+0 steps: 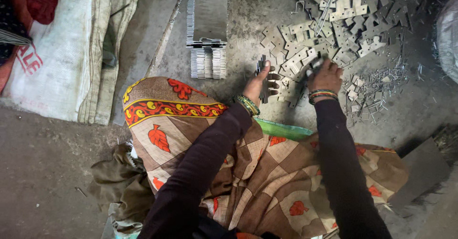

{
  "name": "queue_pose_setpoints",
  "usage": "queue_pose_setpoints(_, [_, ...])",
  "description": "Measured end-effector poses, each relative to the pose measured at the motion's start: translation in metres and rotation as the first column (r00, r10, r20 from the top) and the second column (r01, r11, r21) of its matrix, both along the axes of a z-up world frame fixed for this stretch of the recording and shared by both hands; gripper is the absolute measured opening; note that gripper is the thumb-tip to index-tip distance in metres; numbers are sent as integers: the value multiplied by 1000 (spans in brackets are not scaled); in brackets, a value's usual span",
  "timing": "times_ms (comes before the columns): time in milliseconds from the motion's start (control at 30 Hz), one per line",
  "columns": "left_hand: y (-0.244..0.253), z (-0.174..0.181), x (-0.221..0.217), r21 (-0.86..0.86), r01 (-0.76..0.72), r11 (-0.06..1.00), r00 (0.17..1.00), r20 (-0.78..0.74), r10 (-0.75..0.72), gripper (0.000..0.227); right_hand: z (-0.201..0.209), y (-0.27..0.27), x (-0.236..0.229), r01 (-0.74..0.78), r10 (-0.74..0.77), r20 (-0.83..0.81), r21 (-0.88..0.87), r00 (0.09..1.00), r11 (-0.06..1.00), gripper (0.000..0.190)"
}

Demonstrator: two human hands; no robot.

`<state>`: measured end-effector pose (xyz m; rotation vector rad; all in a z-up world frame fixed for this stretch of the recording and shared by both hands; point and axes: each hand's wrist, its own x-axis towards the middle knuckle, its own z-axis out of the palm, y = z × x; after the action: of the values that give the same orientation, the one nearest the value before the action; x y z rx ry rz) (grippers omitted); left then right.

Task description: The person sits on the floor and repeatedly picks up small metal pieces, aligns them, and stacks them into neat piles. The person handles the metal parts by hand and organizes them into growing stacks.

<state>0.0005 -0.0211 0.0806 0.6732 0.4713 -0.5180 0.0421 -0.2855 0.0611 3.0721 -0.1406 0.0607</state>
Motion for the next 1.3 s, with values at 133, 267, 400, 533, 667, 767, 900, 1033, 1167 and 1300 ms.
queue_pose_setpoints(133, [-6,-2,2,-78,-38,996,999,13,39,58,24,-7,-2,-79,73,34,233,997,969,55])
queue_pose_setpoints(267, [1,2,1,47,-94,994,995,37,93,55,56,-1,-14,186,-47,-253,559,966,808,35])
queue_pose_setpoints(400, [-2,3,-2,115,-108,987,993,56,102,55,63,11,-20,0,75,-113,553,991,833,34])
queue_pose_setpoints(533, [1,-1,-2,117,-105,987,994,47,101,55,46,2,-12,159,-34,-242,520,970,839,33])
queue_pose_setpoints(667, [-3,-1,6,107,-96,990,994,59,90,57,53,-30,-2,100,-36,-162,400,986,911,31])
queue_pose_setpoints(767, [-1,2,1,134,-89,987,992,98,76,57,74,-26,-8,203,-96,-207,594,974,778,28])
queue_pose_setpoints(900, [1,19,-1,89,-101,991,990,105,91,66,101,11,-18,218,180,-341,847,922,485,19])
queue_pose_setpoints(1033, [10,33,-3,-131,-42,991,997,52,49,76,95,44,-29,-496,540,-104,281,835,821,47])
queue_pose_setpoints(1167, [7,28,1,-228,18,973,993,121,10,83,97,35,-24,-604,575,-202,-136,793,786,35])
queue_pose_setpoints(1300, [2,11,0,-170,35,985,999,14,-33,78,130,23,-16,-517,456,-484,8,747,856,50])
